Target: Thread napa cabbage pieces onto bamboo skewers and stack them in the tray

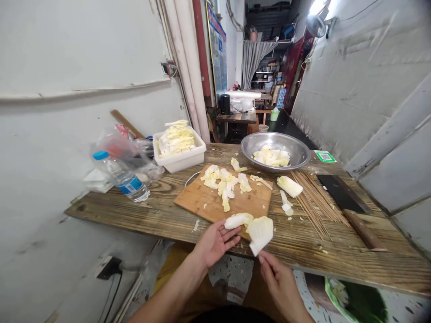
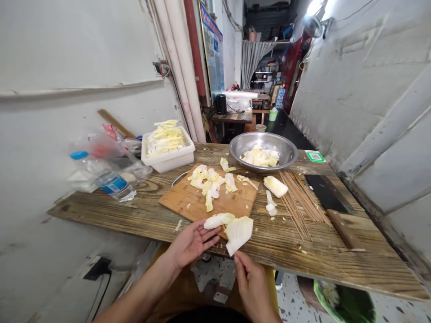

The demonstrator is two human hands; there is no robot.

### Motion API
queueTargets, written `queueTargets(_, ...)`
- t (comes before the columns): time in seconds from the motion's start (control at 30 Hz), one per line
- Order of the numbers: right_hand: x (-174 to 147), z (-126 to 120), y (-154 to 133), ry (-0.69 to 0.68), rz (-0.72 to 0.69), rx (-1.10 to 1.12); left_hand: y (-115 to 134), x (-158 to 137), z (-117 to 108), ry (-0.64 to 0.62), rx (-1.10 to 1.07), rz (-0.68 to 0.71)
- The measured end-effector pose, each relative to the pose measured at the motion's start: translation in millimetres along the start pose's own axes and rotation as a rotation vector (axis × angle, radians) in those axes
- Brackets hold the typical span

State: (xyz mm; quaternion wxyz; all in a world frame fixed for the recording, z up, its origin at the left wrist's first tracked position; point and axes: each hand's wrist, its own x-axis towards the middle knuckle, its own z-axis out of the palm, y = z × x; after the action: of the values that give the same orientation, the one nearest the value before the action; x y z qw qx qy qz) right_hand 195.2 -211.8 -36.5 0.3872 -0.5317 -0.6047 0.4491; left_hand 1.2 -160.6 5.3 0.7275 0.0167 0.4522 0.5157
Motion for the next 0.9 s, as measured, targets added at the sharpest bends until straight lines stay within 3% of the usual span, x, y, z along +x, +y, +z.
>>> queueTargets(0.13, 8, -18, -4, 0.194, 0.104, 0.128, 0, -6, 3, 0.0, -0.055, 0.052)
queueTargets(0.2, 12, -23, -8, 0.221, 0.119, 0.155, -3, -7, 6, -0.008, -0.073, 0.088)
queueTargets(0.27, 14, -21, -10, 0.188, 0.074, 0.136, -8, -7, 8, -0.016, -0.06, 0.113)
queueTargets(0.47, 10, 9, -6, -0.081, -0.116, -0.097, -24, 0, 4, 0.032, -0.025, 0.118)
queueTargets(0.6, 7, 16, -1, -0.104, -0.127, -0.17, -25, -1, -1, 0.054, -0.01, 0.079)
queueTargets(0.9, 2, 2, 3, -0.158, -0.205, -0.251, -20, -1, 1, 0.077, 0.002, 0.121)
